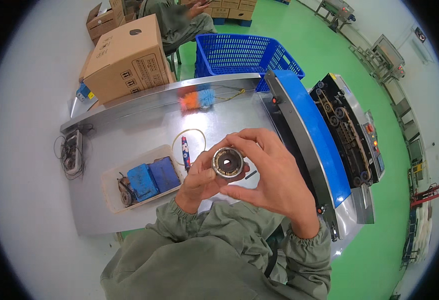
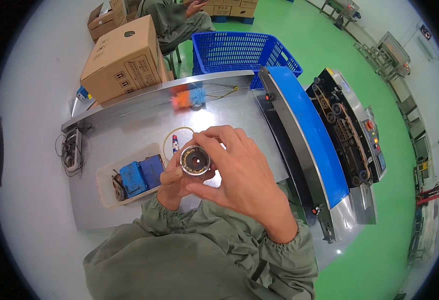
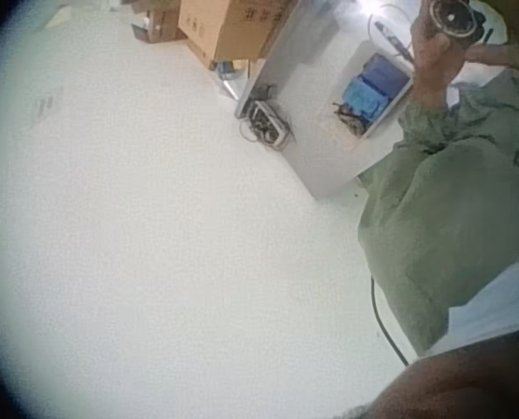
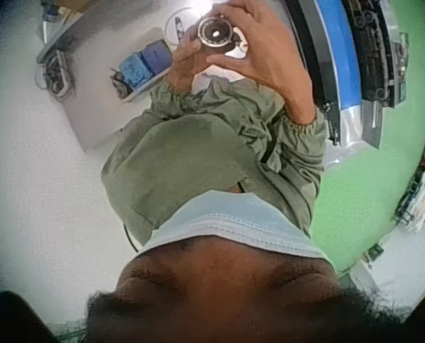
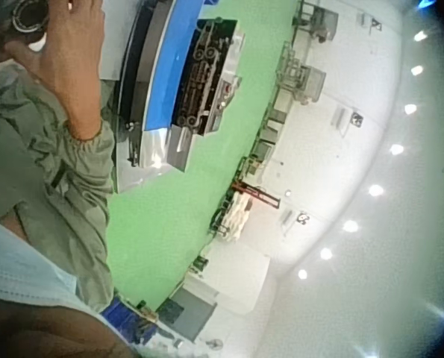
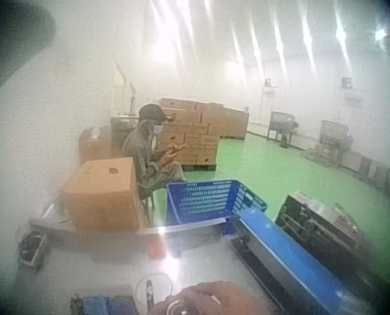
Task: The operator uses a precision pick to disassemble or inspect a mechanical bearing on a workbench in an industrial setting.
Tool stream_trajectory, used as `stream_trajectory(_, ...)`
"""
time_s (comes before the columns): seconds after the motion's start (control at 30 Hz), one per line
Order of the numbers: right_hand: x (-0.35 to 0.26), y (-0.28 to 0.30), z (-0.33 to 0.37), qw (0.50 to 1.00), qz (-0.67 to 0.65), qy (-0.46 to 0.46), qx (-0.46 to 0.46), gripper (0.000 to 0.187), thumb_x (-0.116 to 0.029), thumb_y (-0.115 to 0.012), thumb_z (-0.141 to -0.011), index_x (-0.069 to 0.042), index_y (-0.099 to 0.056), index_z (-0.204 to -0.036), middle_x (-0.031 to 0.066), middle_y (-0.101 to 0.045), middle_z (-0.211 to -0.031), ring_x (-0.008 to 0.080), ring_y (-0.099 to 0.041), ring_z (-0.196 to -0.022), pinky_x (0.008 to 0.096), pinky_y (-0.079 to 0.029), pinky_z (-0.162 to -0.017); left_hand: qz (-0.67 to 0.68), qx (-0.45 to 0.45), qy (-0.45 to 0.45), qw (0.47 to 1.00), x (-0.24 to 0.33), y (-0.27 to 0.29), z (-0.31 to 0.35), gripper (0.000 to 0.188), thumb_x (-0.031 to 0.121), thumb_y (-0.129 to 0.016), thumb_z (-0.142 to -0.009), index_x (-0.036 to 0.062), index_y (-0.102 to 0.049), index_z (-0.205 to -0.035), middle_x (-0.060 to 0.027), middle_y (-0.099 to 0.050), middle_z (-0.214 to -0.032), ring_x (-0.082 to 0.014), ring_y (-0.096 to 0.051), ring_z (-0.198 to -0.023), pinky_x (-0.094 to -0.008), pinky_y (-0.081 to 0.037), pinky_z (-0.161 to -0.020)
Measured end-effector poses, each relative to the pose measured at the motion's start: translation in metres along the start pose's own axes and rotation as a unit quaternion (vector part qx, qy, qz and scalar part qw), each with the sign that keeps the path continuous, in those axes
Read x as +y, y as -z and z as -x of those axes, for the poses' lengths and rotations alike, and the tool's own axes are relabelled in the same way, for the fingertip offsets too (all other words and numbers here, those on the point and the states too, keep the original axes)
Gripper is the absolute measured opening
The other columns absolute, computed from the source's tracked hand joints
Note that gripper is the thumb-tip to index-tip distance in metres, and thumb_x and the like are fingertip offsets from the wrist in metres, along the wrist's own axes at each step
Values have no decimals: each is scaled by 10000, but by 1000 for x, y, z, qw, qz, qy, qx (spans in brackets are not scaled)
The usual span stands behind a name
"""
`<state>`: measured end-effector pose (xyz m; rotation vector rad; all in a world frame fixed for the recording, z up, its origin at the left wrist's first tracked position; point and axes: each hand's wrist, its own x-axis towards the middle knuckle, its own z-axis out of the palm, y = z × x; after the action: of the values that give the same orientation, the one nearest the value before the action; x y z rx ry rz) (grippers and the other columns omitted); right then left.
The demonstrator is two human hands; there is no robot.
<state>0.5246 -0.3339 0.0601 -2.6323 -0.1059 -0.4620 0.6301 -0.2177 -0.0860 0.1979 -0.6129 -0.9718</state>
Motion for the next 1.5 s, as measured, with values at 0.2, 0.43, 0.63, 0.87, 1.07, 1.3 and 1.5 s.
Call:
stream_trajectory(0.2,24,-11,-15,998,39,-14,-47,555,-189,-811,-653,-54,-596,-1147,98,-543,-938,289,-560,-877,387,-470,-737,21,0,-21,1000,-9,14,-15,834,216,-664,-878,32,-158,-1515,-180,-497,-1329,-329,-561,-1193,-434,-474,-1027)
stream_trajectory(0.43,39,-15,-27,998,7,-29,-61,474,-149,-787,-643,-51,-607,-1071,88,-537,-891,281,-561,-863,377,-467,-745,29,-4,-15,999,-8,26,-22,880,202,-680,-842,95,-144,-1532,-171,-495,-1312,-356,-562,-1178,-450,-492,-995)
stream_trajectory(0.63,59,-33,-29,999,-13,-11,-37,450,-231,-805,-648,-86,-612,-1028,101,-569,-912,321,-555,-901,425,-441,-760,-6,33,20,999,-1,34,-17,889,244,-685,-828,88,-160,-1529,-167,-472,-1340,-331,-540,-1210,-446,-474,-1004)
stream_trajectory(0.87,154,-108,1,993,33,-106,29,483,-237,-820,-656,-102,-612,-1070,85,-583,-1013,309,-560,-970,417,-430,-792,-268,264,42,926,51,37,44,596,251,-618,-897,21,-404,-1404,-137,-530,-1298,-266,-585,-1134,-416,-472,-988)
stream_trajectory(1.07,196,-202,23,978,45,-204,0,508,-256,-807,-679,-104,-610,-1121,80,-579,-1102,289,-532,-1063,443,-412,-853,-440,385,-23,811,121,15,100,440,171,-584,-923,6,-502,-1323,-103,-577,-1212,-236,-600,-1098,-360,-502,-942)
stream_trajectory(1.3,203,-222,31,970,64,-236,-4,556,-276,-806,-692,-100,-587,-1172,83,-570,-1127,301,-530,-1062,447,-415,-871,-784,331,123,511,132,22,131,411,146,-669,-851,30,-592,-1237,-124,-595,-1170,-269,-581,-1076,-361,-473,-942)
stream_trajectory(1.5,185,-213,41,970,40,-240,24,619,-251,-802,-723,-72,-548,-1259,122,-559,-1195,326,-521,-1099,448,-419,-886,-879,237,186,370,115,44,114,516,205,-737,-769,-2,-594,-1219,-190,-576,-1191,-354,-519,-1139,-407,-427,-977)
